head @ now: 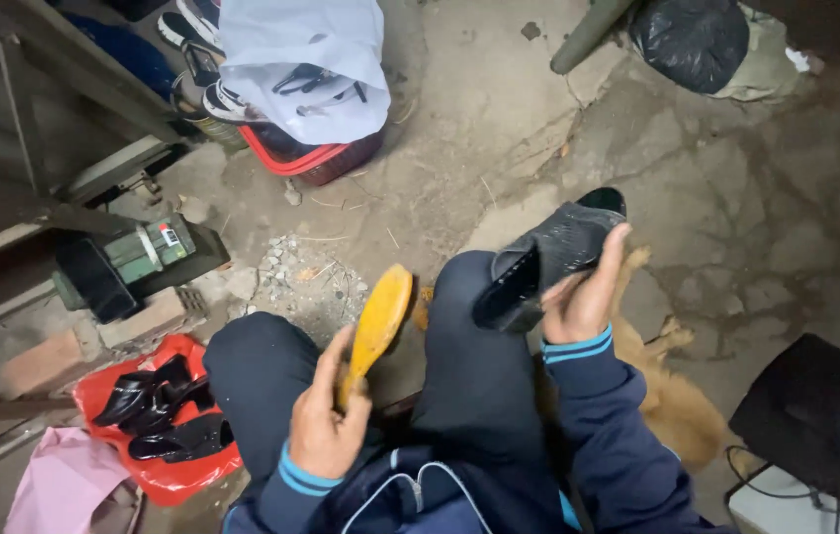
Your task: Repairing a pair of black patterned sandals by hammering the sole, brushing, and assembling the parts.
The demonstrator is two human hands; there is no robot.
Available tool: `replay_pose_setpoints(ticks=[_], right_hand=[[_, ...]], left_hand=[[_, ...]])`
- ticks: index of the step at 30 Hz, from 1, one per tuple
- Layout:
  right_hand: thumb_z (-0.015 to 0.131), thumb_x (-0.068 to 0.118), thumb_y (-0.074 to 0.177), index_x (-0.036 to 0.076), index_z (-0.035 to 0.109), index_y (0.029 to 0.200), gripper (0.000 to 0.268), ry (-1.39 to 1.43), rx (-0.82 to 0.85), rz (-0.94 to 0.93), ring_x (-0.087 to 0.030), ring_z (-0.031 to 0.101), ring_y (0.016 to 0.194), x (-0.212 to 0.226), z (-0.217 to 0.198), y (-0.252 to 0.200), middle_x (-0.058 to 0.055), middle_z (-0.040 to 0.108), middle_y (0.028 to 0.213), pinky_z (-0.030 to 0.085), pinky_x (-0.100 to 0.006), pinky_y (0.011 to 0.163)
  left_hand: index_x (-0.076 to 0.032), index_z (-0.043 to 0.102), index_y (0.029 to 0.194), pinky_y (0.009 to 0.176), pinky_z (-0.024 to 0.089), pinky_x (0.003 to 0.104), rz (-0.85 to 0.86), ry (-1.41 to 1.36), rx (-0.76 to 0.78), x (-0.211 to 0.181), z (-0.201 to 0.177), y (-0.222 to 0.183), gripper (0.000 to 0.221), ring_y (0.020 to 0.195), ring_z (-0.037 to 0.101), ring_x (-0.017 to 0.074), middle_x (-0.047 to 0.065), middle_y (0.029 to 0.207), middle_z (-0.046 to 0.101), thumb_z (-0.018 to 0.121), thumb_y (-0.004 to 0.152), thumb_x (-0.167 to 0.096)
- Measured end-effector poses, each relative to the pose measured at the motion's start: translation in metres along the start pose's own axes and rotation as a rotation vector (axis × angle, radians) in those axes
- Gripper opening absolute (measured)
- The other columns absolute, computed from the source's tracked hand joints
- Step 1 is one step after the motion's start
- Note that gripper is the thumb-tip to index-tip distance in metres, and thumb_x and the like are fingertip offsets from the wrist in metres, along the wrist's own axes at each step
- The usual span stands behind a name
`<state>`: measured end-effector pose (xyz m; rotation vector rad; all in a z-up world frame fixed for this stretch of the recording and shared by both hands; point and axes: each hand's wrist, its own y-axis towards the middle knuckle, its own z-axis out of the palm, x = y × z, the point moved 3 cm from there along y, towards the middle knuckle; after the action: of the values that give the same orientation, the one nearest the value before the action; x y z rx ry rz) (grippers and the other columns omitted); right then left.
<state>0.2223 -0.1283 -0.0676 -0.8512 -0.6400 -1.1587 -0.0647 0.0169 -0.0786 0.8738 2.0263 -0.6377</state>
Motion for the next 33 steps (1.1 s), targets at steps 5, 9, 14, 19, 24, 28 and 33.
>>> replay_pose_setpoints(ticks=[5, 9, 14, 19, 24, 28, 33], right_hand=[[0.059, 0.051, 0.094, 0.013, 0.064, 0.127, 0.051, -0.050, 0.059, 0.123, -0.030, 0.069, 0.113, -0.008, 0.009, -0.017, -0.010, 0.070, 0.117, 0.066, -0.059, 0.083], [0.062, 0.035, 0.097, 0.012, 0.060, 0.137, 0.046, -0.219, 0.155, -0.014, -0.026, 0.067, 0.120, -0.008, -0.002, -0.022, -0.007, 0.068, 0.128, 0.068, -0.044, 0.083], [0.064, 0.034, 0.100, 0.018, 0.057, 0.134, 0.038, -0.309, 0.076, -0.158, -0.024, 0.076, 0.102, 0.007, -0.004, -0.019, -0.011, 0.073, 0.120, 0.069, -0.044, 0.084], [0.064, 0.027, 0.102, 0.016, 0.054, 0.131, 0.033, -0.364, 0.084, -0.170, -0.026, 0.074, 0.104, 0.015, -0.002, -0.030, -0.014, 0.071, 0.119, 0.067, -0.051, 0.088], [0.066, 0.024, 0.101, 0.011, 0.055, 0.129, 0.033, -0.419, 0.100, -0.169, -0.022, 0.073, 0.100, 0.028, 0.000, -0.036, -0.012, 0.071, 0.113, 0.066, -0.046, 0.089], [0.071, 0.019, 0.096, 0.010, 0.053, 0.129, 0.039, -0.411, 0.102, -0.170, -0.024, 0.073, 0.100, 0.025, -0.002, -0.041, -0.011, 0.068, 0.114, 0.067, -0.046, 0.087], [0.070, 0.011, 0.095, 0.013, 0.053, 0.126, 0.035, -0.380, 0.068, -0.164, -0.019, 0.074, 0.098, 0.010, 0.006, -0.045, -0.008, 0.068, 0.111, 0.068, -0.039, 0.085]], left_hand=[[-0.009, 0.057, 0.144, 0.094, 0.052, 0.025, 0.014, -0.436, -0.042, -0.018, 0.027, 0.013, 0.062, 0.108, 0.069, 0.0122, 0.007, 0.133, 0.071, 0.050, 0.083, 0.001], [-0.004, 0.062, 0.138, 0.114, 0.043, 0.032, 0.092, -0.495, -0.130, -0.036, 0.038, 0.022, 0.041, 0.132, 0.061, 0.0218, 0.019, 0.140, 0.066, 0.060, 0.098, -0.012], [-0.014, 0.072, 0.132, 0.065, 0.059, 0.043, 0.244, -0.176, -0.184, -0.001, 0.040, 0.039, 0.037, 0.077, 0.076, 0.0370, 0.017, 0.084, 0.078, 0.067, 0.095, -0.011], [-0.015, 0.072, 0.132, 0.066, 0.061, 0.040, 0.306, -0.265, -0.180, -0.034, 0.049, 0.041, 0.037, 0.077, 0.076, 0.0349, 0.014, 0.086, 0.077, 0.068, 0.096, -0.012], [-0.011, 0.069, 0.135, 0.069, 0.061, 0.039, 0.283, -0.237, -0.211, -0.031, 0.041, 0.042, 0.039, 0.079, 0.077, 0.0343, 0.014, 0.088, 0.079, 0.065, 0.097, -0.010], [-0.010, 0.072, 0.130, 0.070, 0.061, 0.042, 0.318, -0.213, -0.218, -0.006, 0.058, 0.045, 0.036, 0.085, 0.076, 0.0367, 0.017, 0.094, 0.078, 0.071, 0.095, -0.013], [-0.003, 0.067, 0.135, 0.085, 0.059, 0.048, 0.288, -0.225, -0.342, -0.046, 0.038, 0.045, 0.038, 0.103, 0.072, 0.0434, 0.025, 0.116, 0.075, 0.064, 0.098, -0.008]])
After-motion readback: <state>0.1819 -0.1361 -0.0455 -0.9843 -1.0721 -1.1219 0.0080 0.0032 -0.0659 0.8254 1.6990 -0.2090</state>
